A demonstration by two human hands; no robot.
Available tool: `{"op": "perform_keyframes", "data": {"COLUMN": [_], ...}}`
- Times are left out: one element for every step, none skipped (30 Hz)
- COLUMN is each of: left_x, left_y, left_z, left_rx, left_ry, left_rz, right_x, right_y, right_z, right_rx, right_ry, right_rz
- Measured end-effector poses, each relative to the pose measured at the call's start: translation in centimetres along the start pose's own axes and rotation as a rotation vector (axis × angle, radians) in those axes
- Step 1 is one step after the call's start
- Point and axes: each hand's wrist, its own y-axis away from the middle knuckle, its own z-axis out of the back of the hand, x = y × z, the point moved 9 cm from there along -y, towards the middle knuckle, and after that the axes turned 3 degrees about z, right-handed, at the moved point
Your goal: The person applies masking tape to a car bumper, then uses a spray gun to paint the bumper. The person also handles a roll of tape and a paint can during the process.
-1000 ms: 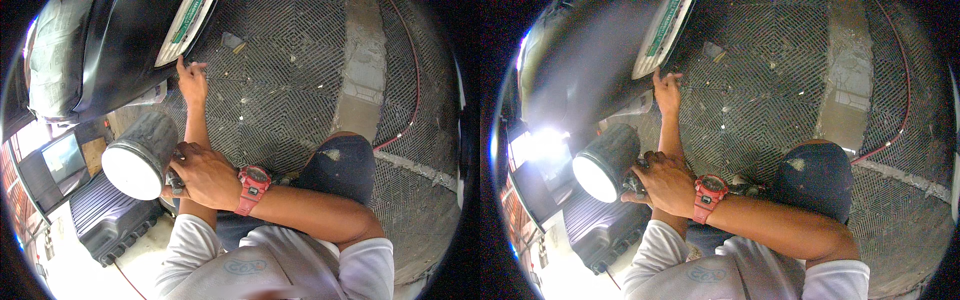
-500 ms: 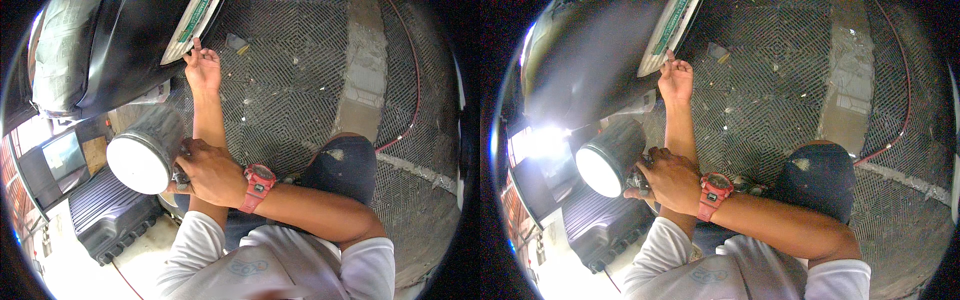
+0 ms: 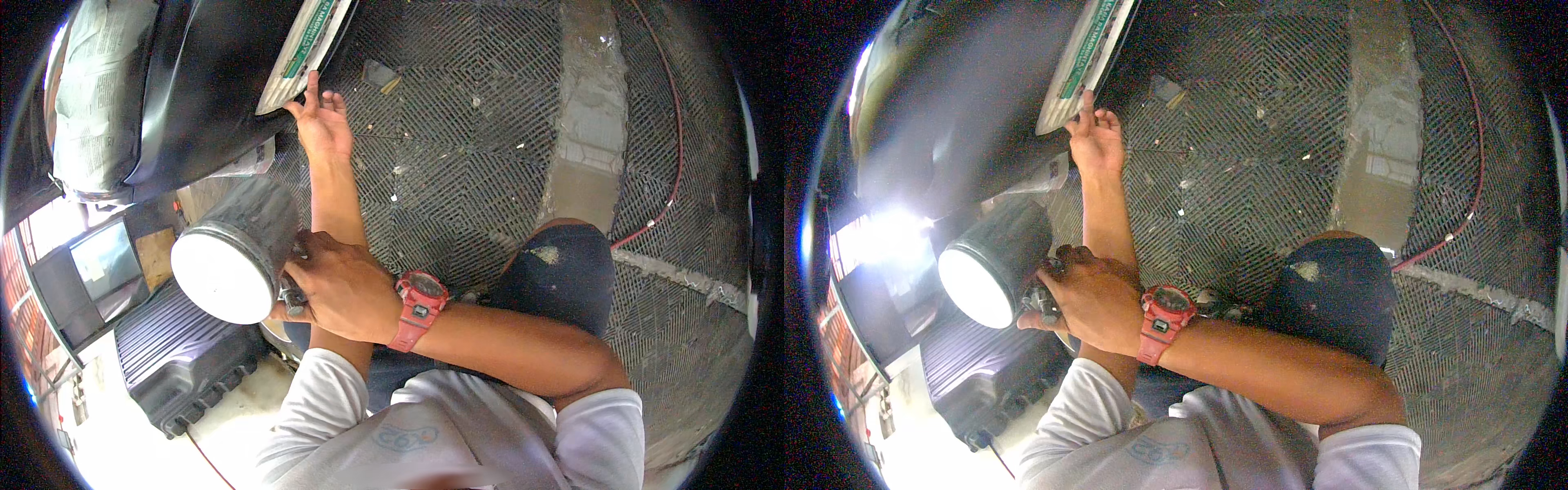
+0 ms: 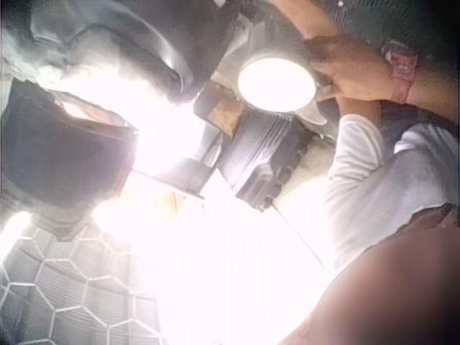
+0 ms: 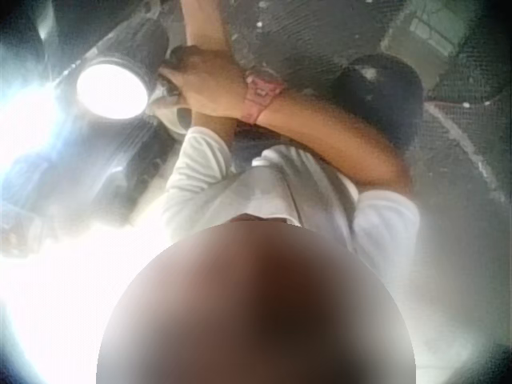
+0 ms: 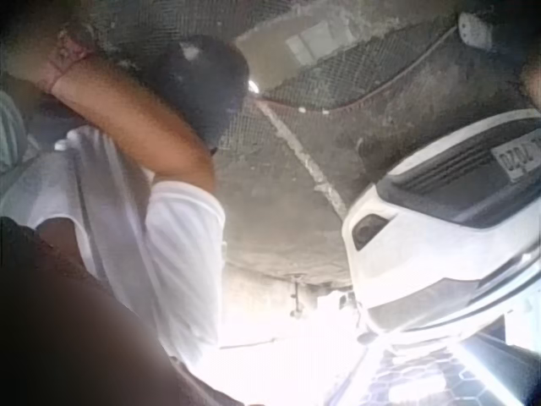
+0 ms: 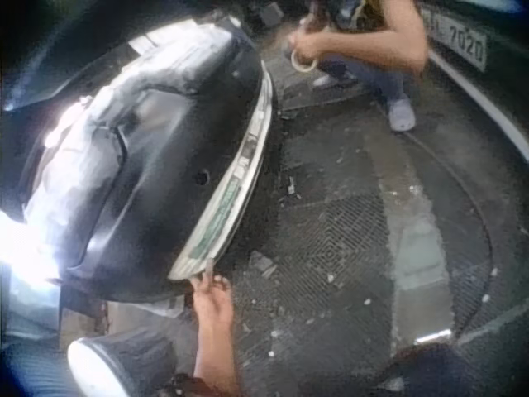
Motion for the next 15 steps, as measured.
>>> {"op": "perform_keyframes", "data": {"left_x": [-0.1,-0.3,-0.2,-0.1,0.1,-0.1,0.0,0.1,-0.1,-0.3,-0.5,-0.6,-0.7,-0.8,-0.8], "left_y": [0.0,-0.1,0.0,0.0,0.1,0.2,0.4,0.3,0.3,0.2,0.0,0.1,0.0,-0.1,-0.2], "left_z": [0.4,0.3,0.2,0.2,0.2,0.4,0.6,0.9,0.7,0.8,1.1,1.0,1.3,1.6,1.7], "left_rx": [-0.039,-0.038,-0.020,-0.019,-0.022,-0.033,-0.049,-0.077,-0.051,-0.039,-0.057,-0.037,-0.046,-0.065,-0.073], "left_ry": [-0.028,-0.025,-0.030,-0.043,-0.039,-0.082,-0.108,-0.113,-0.137,-0.142,-0.148,-0.166,-0.174,-0.196,-0.212], "left_rz": [-0.001,-0.013,0.001,0.001,0.014,-0.014,-0.027,-0.013,-0.044,-0.051,-0.059,-0.082,-0.084,-0.094,-0.100], "right_x": [-0.1,-0.1,0.0,0.0,0.2,0.5,0.6,0.4,0.2,0.0,0.2,0.3,0.4,0.4,0.4], "right_y": [0.1,0.0,0.0,0.1,-0.1,-0.2,-0.1,-0.1,0.0,-0.1,-0.1,-0.1,0.0,-0.1,-0.2], "right_z": [-0.6,-0.5,-0.4,-0.4,0.1,0.6,1.1,0.7,0.4,0.1,0.3,0.5,0.8,0.9,1.0], "right_rx": [0.086,0.076,0.067,0.058,-0.032,-0.124,-0.216,-0.195,-0.173,-0.146,-0.174,-0.197,-0.220,-0.207,-0.196], "right_ry": [-0.027,-0.025,-0.022,-0.017,-0.008,0.003,0.015,0.018,0.018,0.033,0.030,0.042,0.056,0.048,0.041], "right_rz": [-0.023,-0.025,-0.024,-0.023,-0.005,0.012,0.030,0.029,0.027,0.015,0.030,0.037,0.046,0.041,0.036]}}
